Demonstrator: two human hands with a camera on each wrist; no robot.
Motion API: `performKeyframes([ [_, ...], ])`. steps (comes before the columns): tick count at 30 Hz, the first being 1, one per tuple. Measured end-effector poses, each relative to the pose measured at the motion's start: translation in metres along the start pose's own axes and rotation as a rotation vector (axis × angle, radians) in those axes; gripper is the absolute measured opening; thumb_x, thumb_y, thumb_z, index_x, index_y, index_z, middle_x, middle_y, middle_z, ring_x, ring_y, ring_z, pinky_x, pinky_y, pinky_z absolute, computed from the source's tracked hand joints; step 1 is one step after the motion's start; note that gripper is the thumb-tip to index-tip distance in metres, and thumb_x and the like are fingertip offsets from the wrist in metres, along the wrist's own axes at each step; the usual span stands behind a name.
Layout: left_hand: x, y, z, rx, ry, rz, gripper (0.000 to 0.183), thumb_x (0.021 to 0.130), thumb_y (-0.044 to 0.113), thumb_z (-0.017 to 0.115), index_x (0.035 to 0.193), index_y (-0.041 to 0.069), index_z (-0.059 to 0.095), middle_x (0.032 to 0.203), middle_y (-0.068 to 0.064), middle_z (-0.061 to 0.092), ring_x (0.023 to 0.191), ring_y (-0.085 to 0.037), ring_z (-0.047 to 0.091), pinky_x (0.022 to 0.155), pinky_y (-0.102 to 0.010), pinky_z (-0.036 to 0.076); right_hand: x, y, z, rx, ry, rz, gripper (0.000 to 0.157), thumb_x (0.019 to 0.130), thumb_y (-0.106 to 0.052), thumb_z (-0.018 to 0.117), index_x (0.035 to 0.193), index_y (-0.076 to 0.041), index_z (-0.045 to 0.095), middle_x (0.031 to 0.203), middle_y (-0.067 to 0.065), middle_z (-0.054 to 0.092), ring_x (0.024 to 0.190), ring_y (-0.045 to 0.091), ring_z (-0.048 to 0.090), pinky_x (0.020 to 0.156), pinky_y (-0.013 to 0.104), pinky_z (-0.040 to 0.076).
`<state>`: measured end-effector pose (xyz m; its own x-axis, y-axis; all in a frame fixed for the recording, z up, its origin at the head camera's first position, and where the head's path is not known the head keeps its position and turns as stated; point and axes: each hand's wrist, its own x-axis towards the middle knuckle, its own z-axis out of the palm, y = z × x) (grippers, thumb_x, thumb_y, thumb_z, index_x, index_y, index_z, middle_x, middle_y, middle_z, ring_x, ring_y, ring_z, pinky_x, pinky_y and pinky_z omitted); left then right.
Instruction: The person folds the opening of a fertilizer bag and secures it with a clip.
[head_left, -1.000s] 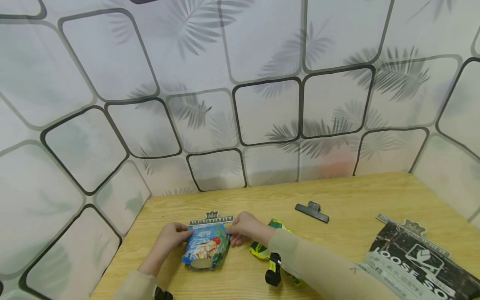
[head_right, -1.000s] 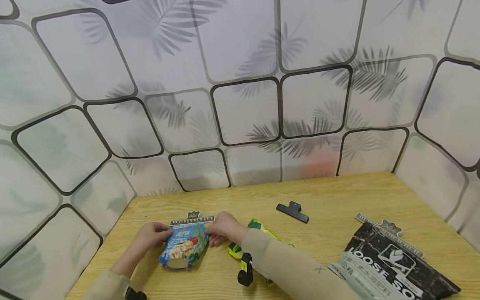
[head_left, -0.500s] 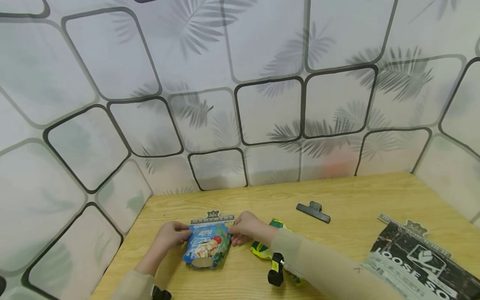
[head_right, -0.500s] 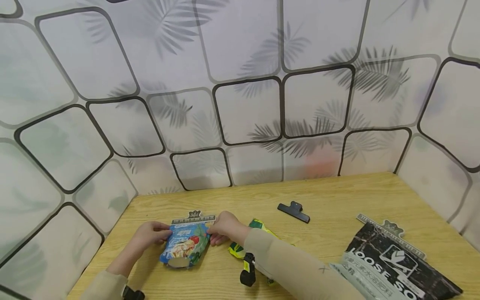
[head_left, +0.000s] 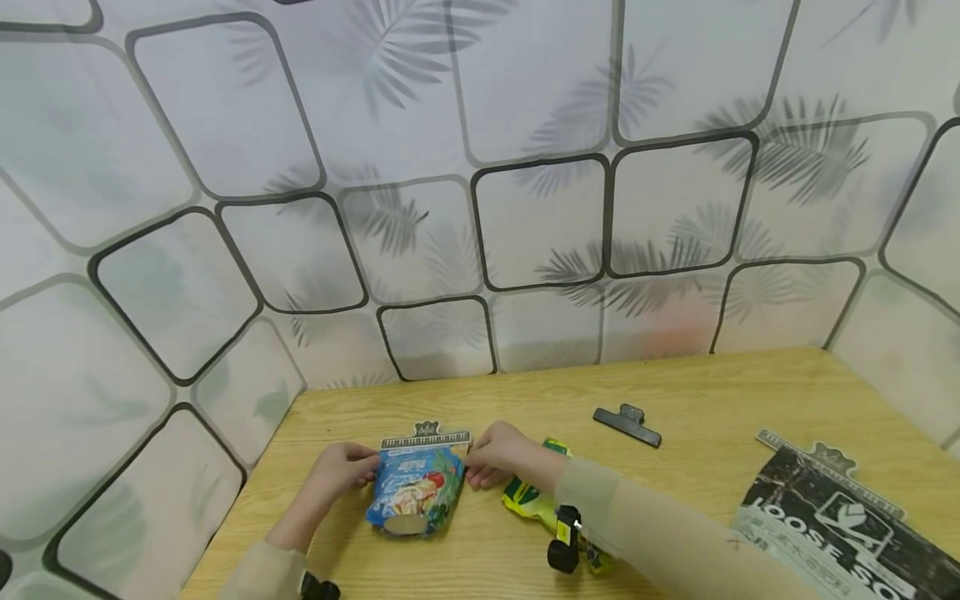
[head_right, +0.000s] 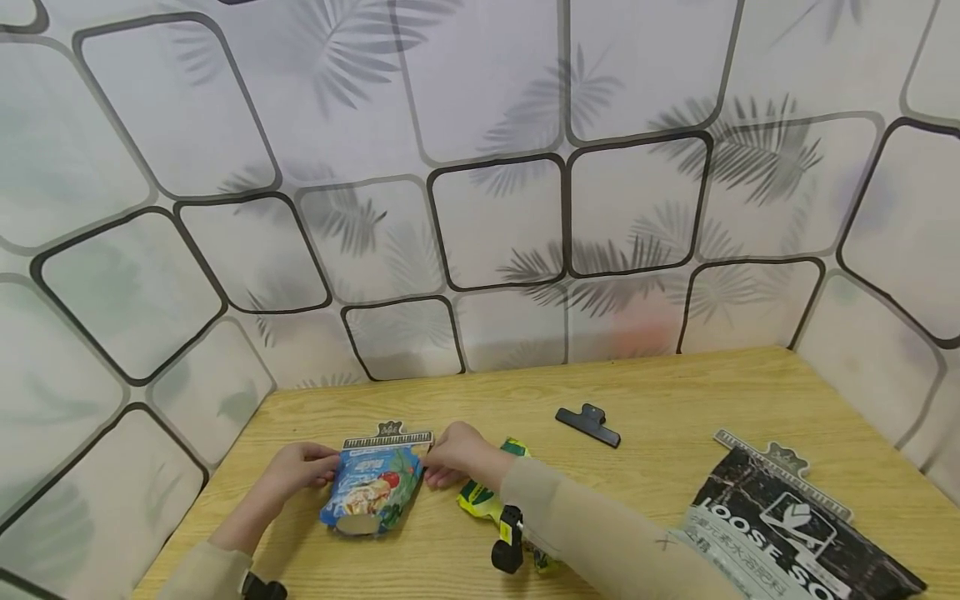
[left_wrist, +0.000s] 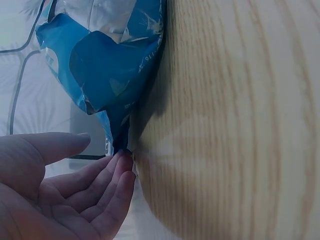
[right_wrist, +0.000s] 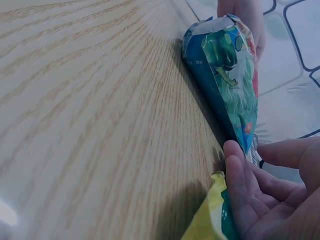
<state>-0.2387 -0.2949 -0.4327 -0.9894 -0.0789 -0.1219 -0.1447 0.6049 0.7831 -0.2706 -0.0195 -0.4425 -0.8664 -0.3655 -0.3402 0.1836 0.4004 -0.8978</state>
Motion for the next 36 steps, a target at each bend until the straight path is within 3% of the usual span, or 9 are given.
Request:
performKeyframes([
  [8, -0.002, 0.001, -0.006, -0.031, -0.012, -0.016, 0.028, 0.103, 0.006, 0.066, 0.116, -0.019, 0.07, 0.096, -0.021, 0.078, 0.076, -0.011, 0.07, 0.068, -0.026, 0.063, -0.001, 0.002, -0.003, -0.011, -0.001, -0.017, 0.016, 0.102, -0.009, 0.071, 0.098, 0.003, 0.081, 0.08, 0.009, 0.079, 0.061, 0.009, 0.07, 0.06, 0.024, 0.063],
  [18, -0.003, 0.009, -0.011, -0.027, -0.039, -0.011, 0.034, 0.106, 0.011, 0.064, 0.121, -0.019, 0.068, 0.104, -0.025, 0.078, 0.085, -0.018, 0.076, 0.078, -0.035, 0.067, -0.002, 0.004, -0.005, -0.026, 0.004, -0.026, 0.016, 0.101, -0.01, 0.072, 0.094, 0.002, 0.081, 0.077, 0.008, 0.078, 0.062, 0.009, 0.069, 0.061, 0.024, 0.063],
  [36, -0.004, 0.022, -0.005, -0.039, -0.078, 0.023, 0.031, 0.106, 0.013, 0.064, 0.118, -0.015, 0.071, 0.1, -0.021, 0.079, 0.082, -0.015, 0.074, 0.078, -0.034, 0.066, -0.01, 0.003, -0.012, -0.039, -0.005, -0.047, 0.016, 0.102, -0.008, 0.07, 0.1, 0.005, 0.08, 0.084, 0.012, 0.079, 0.064, 0.01, 0.072, 0.065, 0.028, 0.066],
])
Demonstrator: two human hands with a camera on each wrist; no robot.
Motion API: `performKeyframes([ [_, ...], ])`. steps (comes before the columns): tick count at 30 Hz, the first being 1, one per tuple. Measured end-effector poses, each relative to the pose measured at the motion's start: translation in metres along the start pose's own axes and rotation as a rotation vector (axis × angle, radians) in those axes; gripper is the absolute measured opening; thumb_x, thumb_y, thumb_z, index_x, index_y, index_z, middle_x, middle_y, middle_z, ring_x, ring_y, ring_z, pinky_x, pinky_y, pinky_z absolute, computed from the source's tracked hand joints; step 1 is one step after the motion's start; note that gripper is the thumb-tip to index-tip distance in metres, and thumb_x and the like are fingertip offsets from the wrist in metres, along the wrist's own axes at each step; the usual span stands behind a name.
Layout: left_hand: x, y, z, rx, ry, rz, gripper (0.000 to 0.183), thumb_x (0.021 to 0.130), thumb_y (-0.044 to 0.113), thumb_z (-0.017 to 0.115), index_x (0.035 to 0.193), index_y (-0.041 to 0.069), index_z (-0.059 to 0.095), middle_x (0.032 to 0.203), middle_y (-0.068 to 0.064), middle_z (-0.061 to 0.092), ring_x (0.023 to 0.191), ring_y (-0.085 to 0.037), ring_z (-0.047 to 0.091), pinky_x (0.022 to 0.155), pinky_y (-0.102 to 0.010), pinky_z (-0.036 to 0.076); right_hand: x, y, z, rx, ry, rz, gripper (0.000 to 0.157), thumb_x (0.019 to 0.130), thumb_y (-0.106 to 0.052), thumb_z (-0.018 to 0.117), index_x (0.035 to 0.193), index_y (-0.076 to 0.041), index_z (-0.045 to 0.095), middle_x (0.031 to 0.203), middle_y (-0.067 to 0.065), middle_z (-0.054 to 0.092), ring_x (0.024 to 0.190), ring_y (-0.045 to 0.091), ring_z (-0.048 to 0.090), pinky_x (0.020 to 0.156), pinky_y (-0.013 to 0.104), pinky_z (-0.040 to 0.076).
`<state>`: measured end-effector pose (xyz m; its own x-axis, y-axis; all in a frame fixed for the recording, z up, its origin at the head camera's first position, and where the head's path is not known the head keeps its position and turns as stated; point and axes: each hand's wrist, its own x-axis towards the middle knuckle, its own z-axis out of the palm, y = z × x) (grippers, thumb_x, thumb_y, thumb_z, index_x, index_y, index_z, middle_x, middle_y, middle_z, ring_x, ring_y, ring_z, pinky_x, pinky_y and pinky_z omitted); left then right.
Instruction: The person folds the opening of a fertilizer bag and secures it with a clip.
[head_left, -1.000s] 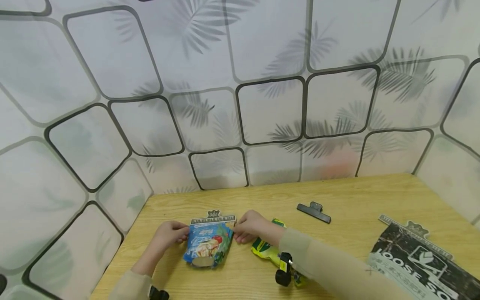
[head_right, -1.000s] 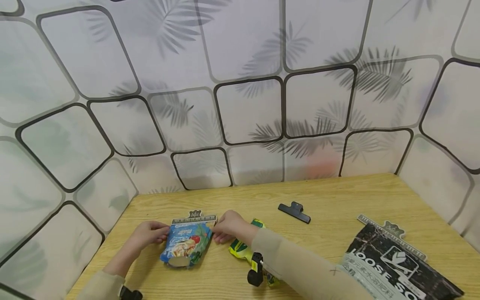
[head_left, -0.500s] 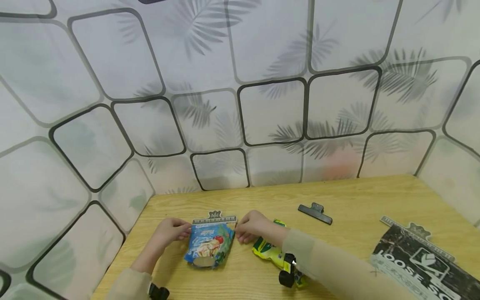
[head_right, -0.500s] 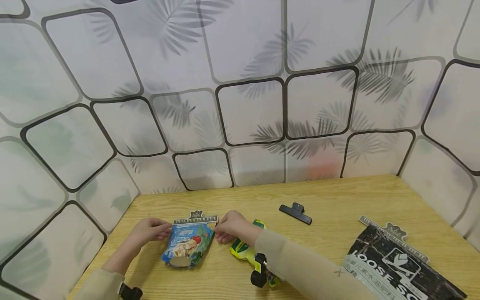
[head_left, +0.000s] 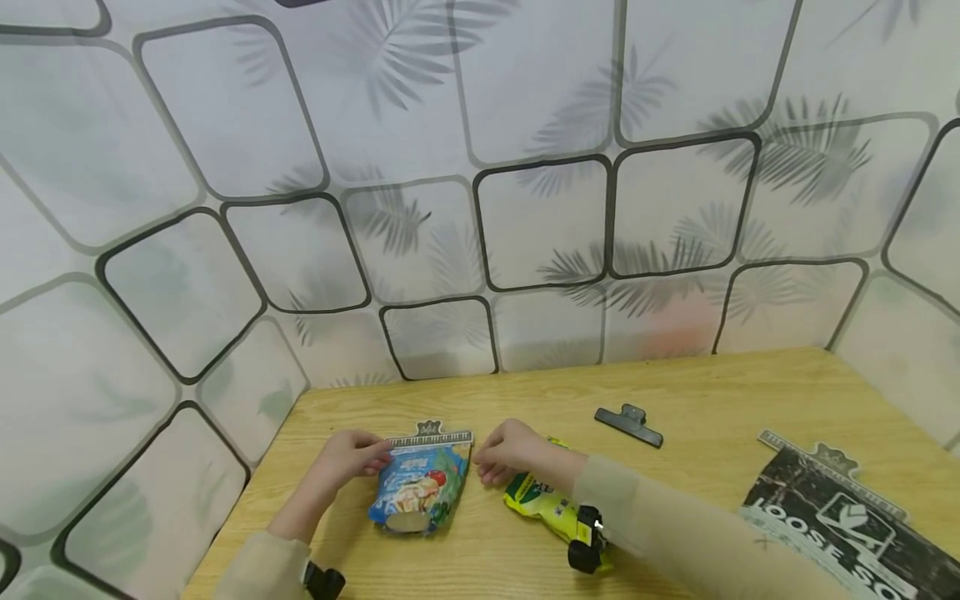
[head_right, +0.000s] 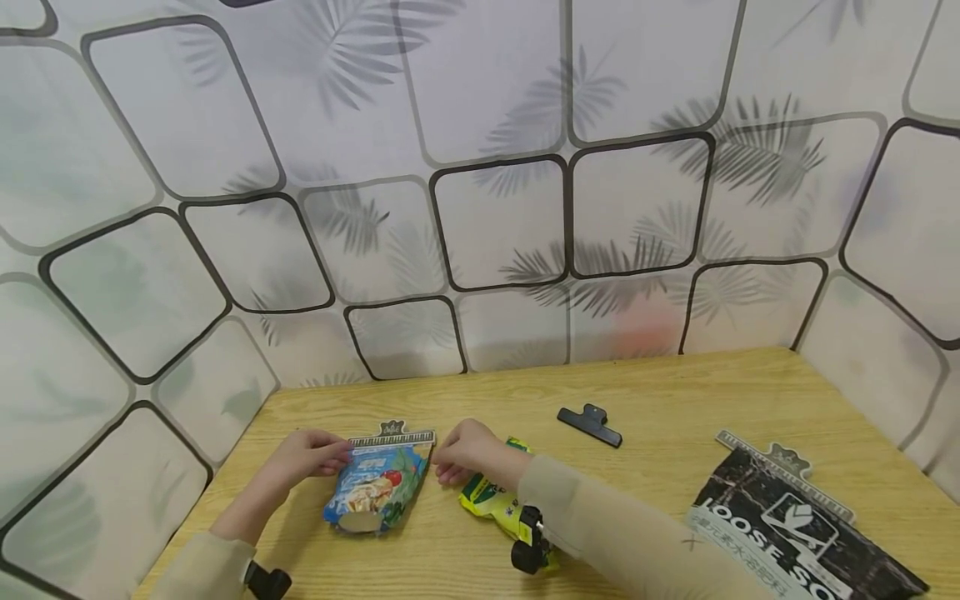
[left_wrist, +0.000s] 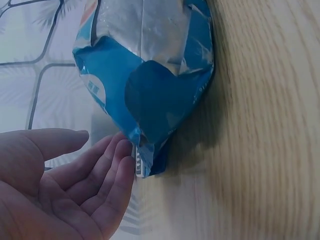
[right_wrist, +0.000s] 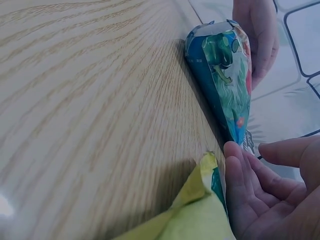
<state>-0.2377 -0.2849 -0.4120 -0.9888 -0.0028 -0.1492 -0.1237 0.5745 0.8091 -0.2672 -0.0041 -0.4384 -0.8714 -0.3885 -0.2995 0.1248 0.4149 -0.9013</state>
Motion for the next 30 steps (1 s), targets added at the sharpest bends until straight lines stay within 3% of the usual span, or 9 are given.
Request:
performKeyframes([
  [23, -0.01, 0.028, 0.017, 0.029, -0.041, 0.086, 0.026, 0.106, 0.013, 0.066, 0.115, -0.01, 0.075, 0.095, -0.014, 0.08, 0.08, -0.016, 0.074, 0.078, -0.036, 0.066, -0.014, -0.001, -0.011, -0.041, 0.006, -0.023, 0.014, 0.101, -0.006, 0.071, 0.101, 0.005, 0.079, 0.083, 0.013, 0.079, 0.066, 0.012, 0.074, 0.066, 0.029, 0.067],
  [30, -0.014, 0.035, 0.022, 0.034, -0.115, 0.159, 0.027, 0.105, 0.016, 0.068, 0.113, -0.008, 0.076, 0.095, -0.014, 0.08, 0.081, -0.018, 0.075, 0.076, -0.035, 0.066, -0.022, 0.0, -0.016, -0.067, 0.001, -0.035, 0.015, 0.102, -0.005, 0.069, 0.1, 0.005, 0.08, 0.081, 0.012, 0.079, 0.066, 0.012, 0.074, 0.066, 0.028, 0.066],
])
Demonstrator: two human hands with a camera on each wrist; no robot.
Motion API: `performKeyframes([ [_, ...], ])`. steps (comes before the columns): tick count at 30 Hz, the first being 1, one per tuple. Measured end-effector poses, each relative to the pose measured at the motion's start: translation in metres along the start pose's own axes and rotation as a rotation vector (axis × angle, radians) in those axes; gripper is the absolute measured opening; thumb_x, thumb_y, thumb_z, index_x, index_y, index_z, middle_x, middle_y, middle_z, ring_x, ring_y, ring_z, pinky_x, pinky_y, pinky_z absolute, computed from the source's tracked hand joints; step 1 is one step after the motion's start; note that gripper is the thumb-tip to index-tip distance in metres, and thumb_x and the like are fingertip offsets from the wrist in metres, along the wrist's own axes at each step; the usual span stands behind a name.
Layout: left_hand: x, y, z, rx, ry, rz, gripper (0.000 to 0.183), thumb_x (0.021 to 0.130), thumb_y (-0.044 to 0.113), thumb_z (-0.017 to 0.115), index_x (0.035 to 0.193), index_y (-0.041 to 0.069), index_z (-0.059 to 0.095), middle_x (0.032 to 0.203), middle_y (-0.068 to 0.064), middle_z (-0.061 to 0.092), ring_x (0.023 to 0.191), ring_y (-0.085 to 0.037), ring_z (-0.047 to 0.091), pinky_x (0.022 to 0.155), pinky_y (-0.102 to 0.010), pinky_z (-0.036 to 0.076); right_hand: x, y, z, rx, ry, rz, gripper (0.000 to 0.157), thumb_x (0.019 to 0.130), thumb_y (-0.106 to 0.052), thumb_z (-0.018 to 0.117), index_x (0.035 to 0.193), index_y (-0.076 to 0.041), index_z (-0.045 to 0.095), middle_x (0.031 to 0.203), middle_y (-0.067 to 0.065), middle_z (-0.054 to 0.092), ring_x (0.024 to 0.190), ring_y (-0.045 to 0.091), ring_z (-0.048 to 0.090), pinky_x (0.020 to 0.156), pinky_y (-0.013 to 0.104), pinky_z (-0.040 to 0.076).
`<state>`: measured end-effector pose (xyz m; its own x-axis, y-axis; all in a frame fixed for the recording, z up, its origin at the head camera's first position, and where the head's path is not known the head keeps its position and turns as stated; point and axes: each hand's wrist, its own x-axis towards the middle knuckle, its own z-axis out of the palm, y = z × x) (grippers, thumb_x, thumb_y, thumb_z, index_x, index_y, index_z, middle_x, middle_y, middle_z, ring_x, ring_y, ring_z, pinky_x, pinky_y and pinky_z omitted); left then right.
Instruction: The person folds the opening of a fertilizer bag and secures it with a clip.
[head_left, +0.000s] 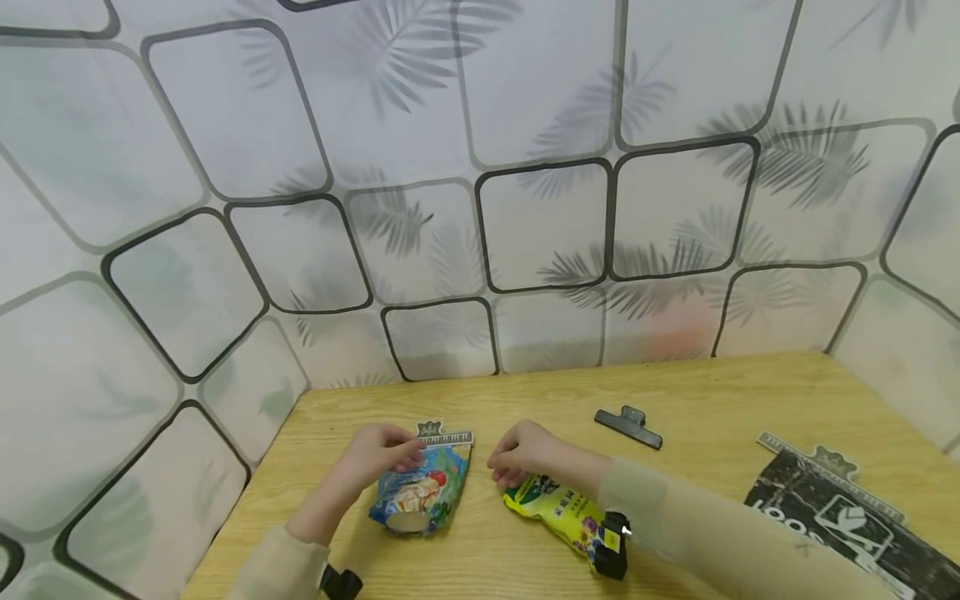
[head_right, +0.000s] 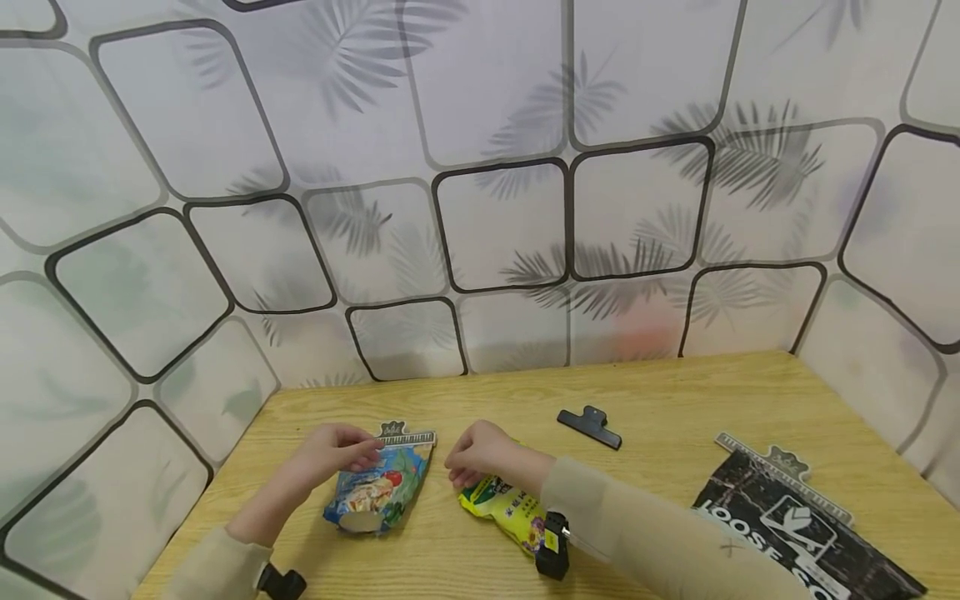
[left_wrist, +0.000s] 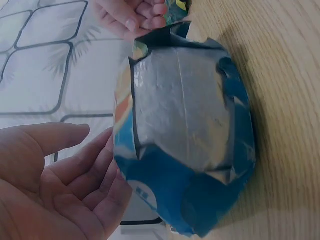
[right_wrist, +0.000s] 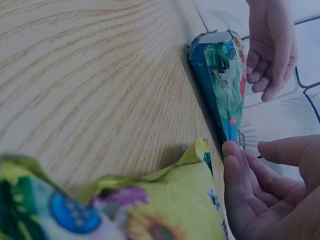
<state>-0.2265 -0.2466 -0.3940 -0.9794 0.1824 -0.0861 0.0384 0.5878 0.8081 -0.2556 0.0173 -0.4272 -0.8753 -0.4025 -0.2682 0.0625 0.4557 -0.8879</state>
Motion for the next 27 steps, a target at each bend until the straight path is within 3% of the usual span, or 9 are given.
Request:
performKeyframes([
  [5, -0.001, 0.002, 0.002, -0.003, -0.068, 0.054, 0.029, 0.107, 0.017, 0.065, 0.114, -0.008, 0.076, 0.097, -0.015, 0.08, 0.08, -0.015, 0.074, 0.075, -0.032, 0.065, -0.005, 0.001, -0.002, -0.001, 0.004, 0.003, 0.015, 0.102, -0.006, 0.069, 0.101, 0.005, 0.08, 0.081, 0.011, 0.079, 0.067, 0.012, 0.075, 0.066, 0.028, 0.066],
  [27, 0.004, 0.018, 0.025, -0.009, -0.131, 0.079, 0.028, 0.107, 0.017, 0.065, 0.114, -0.008, 0.075, 0.098, -0.019, 0.08, 0.081, -0.024, 0.077, 0.073, -0.034, 0.065, -0.019, 0.003, -0.017, -0.025, 0.002, -0.015, 0.017, 0.102, -0.007, 0.069, 0.107, 0.006, 0.078, 0.085, 0.011, 0.079, 0.072, 0.014, 0.076, 0.07, 0.031, 0.067],
])
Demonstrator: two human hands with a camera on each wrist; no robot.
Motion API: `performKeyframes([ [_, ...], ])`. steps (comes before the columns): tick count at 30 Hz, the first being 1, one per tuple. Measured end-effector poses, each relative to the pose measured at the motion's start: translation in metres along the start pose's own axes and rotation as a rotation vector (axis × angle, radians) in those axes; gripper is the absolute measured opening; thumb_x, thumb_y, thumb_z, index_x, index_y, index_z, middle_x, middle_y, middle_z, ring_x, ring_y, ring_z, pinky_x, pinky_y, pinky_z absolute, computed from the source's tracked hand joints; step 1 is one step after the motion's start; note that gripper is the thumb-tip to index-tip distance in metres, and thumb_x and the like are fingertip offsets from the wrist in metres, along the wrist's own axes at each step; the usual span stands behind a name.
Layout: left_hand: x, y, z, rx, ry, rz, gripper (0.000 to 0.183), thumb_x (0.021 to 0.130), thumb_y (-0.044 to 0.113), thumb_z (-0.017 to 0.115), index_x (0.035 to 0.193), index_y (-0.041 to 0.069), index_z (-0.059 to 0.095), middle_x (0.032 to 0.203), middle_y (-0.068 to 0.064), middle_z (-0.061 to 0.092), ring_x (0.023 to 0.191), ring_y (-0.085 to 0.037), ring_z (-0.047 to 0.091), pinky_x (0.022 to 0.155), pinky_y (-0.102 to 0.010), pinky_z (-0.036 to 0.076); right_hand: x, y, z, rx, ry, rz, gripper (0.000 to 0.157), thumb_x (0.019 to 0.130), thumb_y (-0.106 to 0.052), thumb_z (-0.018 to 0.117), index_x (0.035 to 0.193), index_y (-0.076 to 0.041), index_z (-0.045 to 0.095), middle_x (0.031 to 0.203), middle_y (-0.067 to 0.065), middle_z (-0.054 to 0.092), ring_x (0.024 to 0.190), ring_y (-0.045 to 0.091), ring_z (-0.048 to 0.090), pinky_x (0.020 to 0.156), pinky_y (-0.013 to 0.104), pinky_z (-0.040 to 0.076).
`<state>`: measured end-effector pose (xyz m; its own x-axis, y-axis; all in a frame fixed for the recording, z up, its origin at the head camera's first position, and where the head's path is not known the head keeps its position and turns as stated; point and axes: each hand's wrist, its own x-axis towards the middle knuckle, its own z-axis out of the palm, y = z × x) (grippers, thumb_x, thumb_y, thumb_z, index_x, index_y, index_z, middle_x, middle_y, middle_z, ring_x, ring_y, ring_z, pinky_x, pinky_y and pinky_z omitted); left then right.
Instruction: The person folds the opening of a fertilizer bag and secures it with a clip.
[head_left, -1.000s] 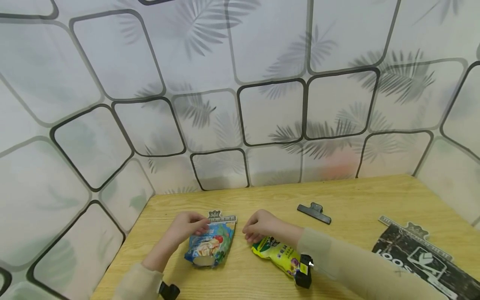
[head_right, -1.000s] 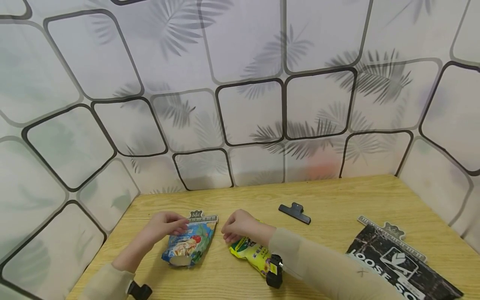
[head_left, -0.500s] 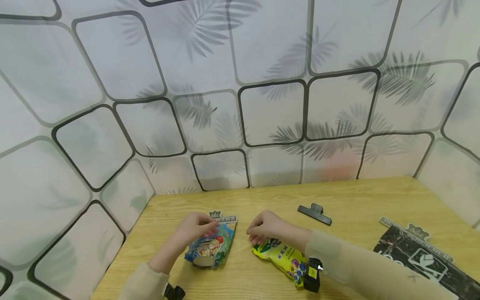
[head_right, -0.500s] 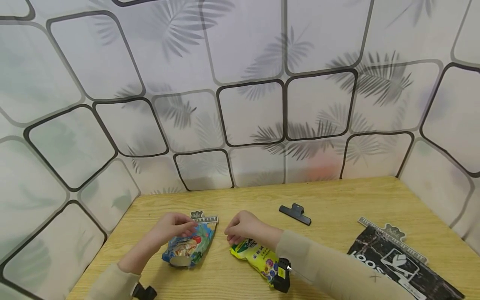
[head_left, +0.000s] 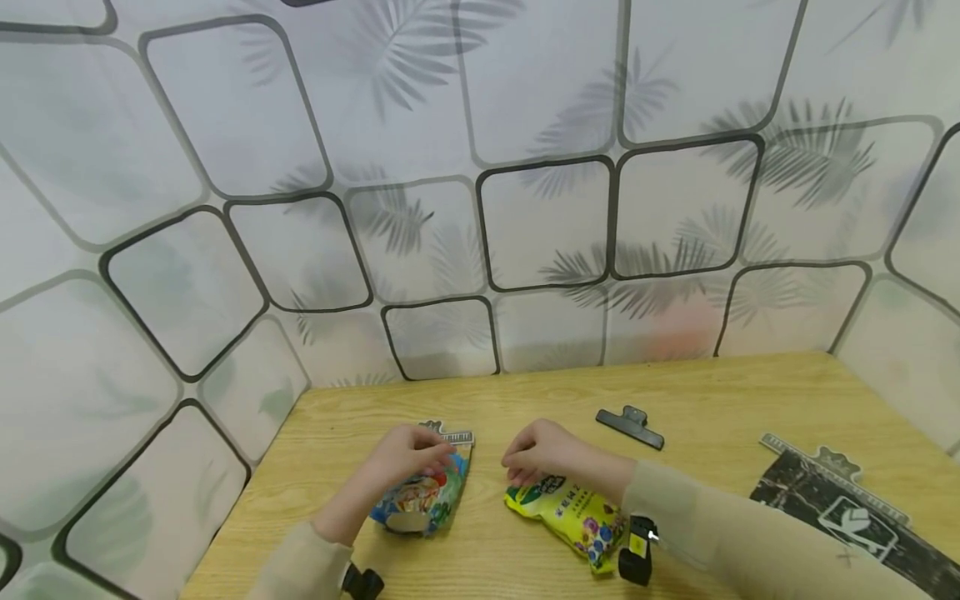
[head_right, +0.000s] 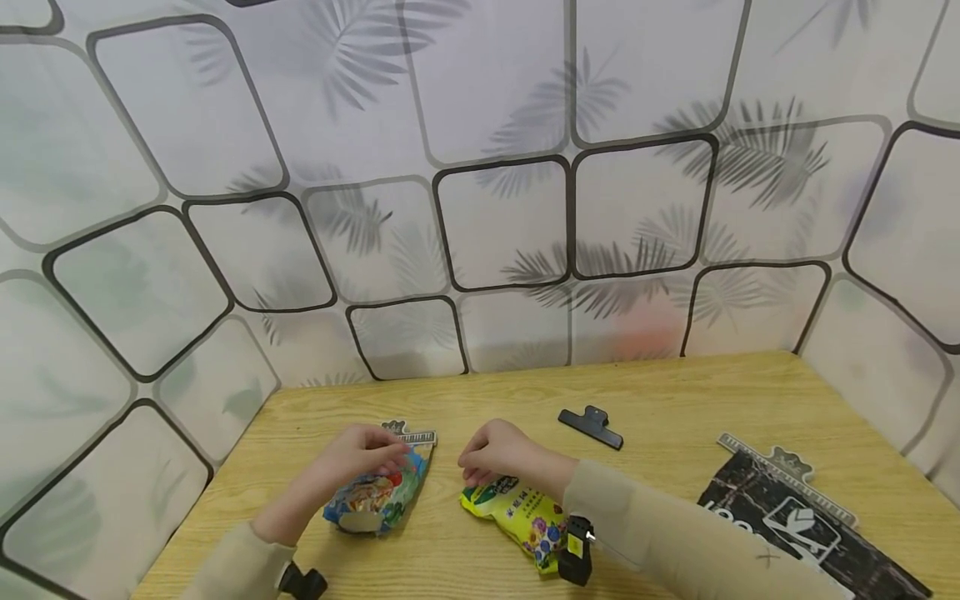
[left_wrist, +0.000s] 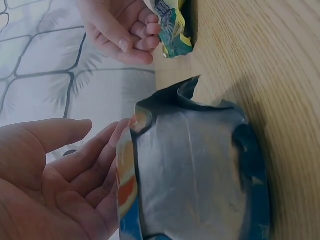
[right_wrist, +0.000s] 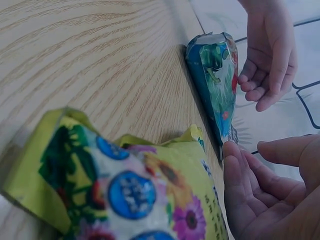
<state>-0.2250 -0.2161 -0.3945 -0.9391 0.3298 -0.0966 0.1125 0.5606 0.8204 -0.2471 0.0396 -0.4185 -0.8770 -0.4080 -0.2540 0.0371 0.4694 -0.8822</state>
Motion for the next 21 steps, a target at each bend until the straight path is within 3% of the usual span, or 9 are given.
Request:
performKeyframes([
  [16, 0.003, 0.006, 0.011, -0.005, -0.036, -0.008, 0.028, 0.107, 0.02, 0.065, 0.112, -0.005, 0.078, 0.093, -0.012, 0.079, 0.075, -0.012, 0.07, 0.064, -0.027, 0.058, -0.003, 0.016, -0.016, 0.025, 0.006, 0.003, 0.017, 0.102, -0.007, 0.069, 0.108, 0.007, 0.078, 0.086, 0.011, 0.079, 0.071, 0.012, 0.075, 0.069, 0.029, 0.067],
  [21, 0.003, 0.012, 0.015, -0.005, -0.056, 0.022, 0.028, 0.107, 0.018, 0.065, 0.113, -0.006, 0.078, 0.094, -0.016, 0.08, 0.076, -0.02, 0.073, 0.064, -0.027, 0.059, -0.003, 0.018, -0.021, 0.031, 0.012, 0.0, 0.018, 0.102, -0.008, 0.07, 0.109, 0.006, 0.078, 0.088, 0.011, 0.079, 0.072, 0.012, 0.075, 0.07, 0.029, 0.067],
])
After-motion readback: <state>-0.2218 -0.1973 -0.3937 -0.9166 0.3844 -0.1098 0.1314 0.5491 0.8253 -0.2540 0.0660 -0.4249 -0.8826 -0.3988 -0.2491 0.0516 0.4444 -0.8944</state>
